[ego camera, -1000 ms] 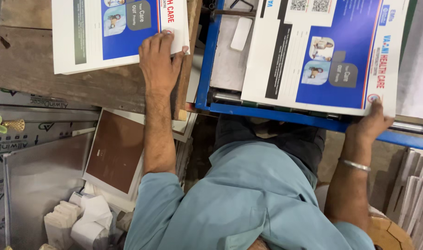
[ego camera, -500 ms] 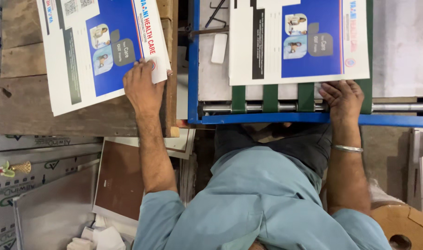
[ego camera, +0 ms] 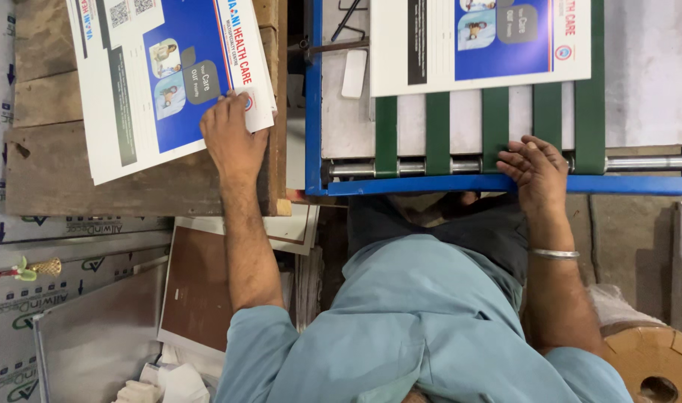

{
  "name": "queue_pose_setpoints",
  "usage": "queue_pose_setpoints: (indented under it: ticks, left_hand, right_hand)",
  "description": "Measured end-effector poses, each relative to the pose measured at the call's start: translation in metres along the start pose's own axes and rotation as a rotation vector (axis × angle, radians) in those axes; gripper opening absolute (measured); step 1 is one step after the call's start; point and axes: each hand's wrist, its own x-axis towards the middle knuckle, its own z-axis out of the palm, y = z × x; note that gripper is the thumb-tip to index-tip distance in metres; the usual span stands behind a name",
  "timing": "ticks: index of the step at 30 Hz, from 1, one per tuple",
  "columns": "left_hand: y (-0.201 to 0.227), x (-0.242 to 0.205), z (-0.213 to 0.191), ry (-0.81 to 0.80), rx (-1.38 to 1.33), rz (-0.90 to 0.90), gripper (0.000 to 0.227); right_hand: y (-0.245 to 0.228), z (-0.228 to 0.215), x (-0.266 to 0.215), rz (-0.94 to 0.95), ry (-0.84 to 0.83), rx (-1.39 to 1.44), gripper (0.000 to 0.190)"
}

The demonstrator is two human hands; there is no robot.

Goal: The person sits on the floor and repeatedly picks up white boxes labeled 'VA2N HEALTH CARE' from a wooden surface. They place each box onto a blue conveyor belt with green rollers, guiding it through the machine before stacking the processed boxes back onto the wooden surface.

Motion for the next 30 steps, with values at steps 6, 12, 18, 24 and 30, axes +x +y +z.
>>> queue_pose_setpoints:
  ticks: [6, 12, 18, 24, 30]
  left_hand:
    - [0.005, 0.003, -0.003, 0.000, -0.049, -0.017, 0.054]
    - [-0.043, 0.007, -0.023, -0.091, -0.542, -0.215, 0.039]
    - [-0.051, 0.009, 0.008, 0.271, 0.151, -0.225, 0.036]
    - [0.147, -0.015, 0.040, -0.172, -0.241, 0.156, 0.043]
    - [0.186, -0.015, -0.001, -0.450, -0.376, 0.342, 0.074]
  right_hand:
    - [0.012, 0.012, -0.006, 0.062, -0.065, 0.046, 0.026]
    - [0.007, 0.021, -0.004, 0.094, -0.102, -0.010, 0.028]
    - [-0.009, 0.075, -0.014, 0.095, -0.305, -0.041, 0.030]
    - [-0.004, 0.150, -0.035, 0.106, -0.700, 0.023, 0.036]
    - [-0.001, 0.150, -0.029, -0.034, -0.504, 0.167, 0.039]
